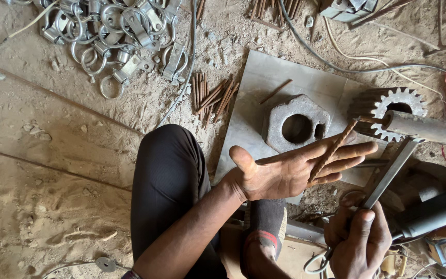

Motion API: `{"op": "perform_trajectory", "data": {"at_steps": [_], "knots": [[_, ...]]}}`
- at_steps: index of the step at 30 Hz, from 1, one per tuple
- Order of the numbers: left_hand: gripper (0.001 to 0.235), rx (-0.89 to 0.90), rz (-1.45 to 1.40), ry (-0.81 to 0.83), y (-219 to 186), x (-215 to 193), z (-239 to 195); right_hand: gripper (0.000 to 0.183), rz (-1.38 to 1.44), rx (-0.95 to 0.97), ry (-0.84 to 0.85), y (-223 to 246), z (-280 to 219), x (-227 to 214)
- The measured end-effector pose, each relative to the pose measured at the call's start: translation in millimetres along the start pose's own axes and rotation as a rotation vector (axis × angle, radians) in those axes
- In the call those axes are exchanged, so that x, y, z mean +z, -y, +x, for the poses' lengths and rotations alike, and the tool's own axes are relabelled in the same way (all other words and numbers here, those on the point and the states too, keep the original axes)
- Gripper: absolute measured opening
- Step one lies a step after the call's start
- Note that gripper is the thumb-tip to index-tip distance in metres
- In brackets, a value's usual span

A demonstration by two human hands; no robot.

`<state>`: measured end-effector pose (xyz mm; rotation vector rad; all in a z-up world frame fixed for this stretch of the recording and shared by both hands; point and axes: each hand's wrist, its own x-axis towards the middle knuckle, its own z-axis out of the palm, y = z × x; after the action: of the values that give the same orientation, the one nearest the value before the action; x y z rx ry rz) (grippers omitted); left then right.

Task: The person uses a handheld grinder to smooth the edges of a metal rod while holding it against a large hex-shaped metal block on the floor.

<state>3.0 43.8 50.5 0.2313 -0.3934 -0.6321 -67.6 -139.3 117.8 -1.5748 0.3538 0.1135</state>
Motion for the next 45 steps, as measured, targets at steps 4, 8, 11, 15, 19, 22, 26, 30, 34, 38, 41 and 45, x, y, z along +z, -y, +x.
{"op": "perform_trajectory", "data": {"at_steps": [4,8,11,15,19,22,26,30,34,38,41,45], "knots": [[0.144,-0.003,-0.001,0.0,-0.7,0.6,0.7,0.045,0.009,0.0,0.001,-0.3,1.6,1.0],[0.144,-0.002,0.003,-0.002,-0.9,1.0,0.8,0.044,0.018,-0.005,0.02,-0.7,2.3,-0.2],[0.14,0.006,0.01,0.006,0.1,0.1,0.2,0.044,0.034,-0.003,0.036,-1.7,3.3,-1.1],[0.132,-0.009,-0.013,-0.009,1.3,-3.3,0.5,0.043,0.026,0.033,0.019,-1.5,4.1,-2.3],[0.129,-0.023,-0.018,-0.031,1.9,-5.3,-0.7,0.042,-0.001,0.06,0.022,-1.6,5.9,-2.6],[0.128,-0.024,-0.021,-0.033,3.3,-6.0,-0.1,0.041,-0.007,0.089,0.014,-2.1,6.1,-2.1],[0.127,-0.028,0.005,-0.037,3.7,-4.8,-0.4,0.041,0.003,0.088,0.024,-2.4,5.9,-3.2],[0.126,-0.031,0.035,-0.041,1.7,-4.6,0.1,0.039,-0.016,0.08,0.024,-1.0,6.2,-2.9],[0.124,-0.023,0.053,-0.054,0.5,-2.8,-1.5,0.038,-0.03,0.099,0.01,0.9,6.1,-0.9],[0.123,-0.047,0.088,-0.077,-0.4,-1.5,2.7,0.038,-0.115,0.107,-0.006,1.6,7.2,-2.3],[0.124,-0.094,0.14,-0.123,-3.0,0.7,6.1,0.038,-0.146,0.1,-0.005,0.9,8.9,-3.6],[0.115,-0.086,0.154,-0.132,-4.2,5.1,7.6,0.038,-0.088,0.116,-0.037,-6.1,9.2,-2.9]]}}
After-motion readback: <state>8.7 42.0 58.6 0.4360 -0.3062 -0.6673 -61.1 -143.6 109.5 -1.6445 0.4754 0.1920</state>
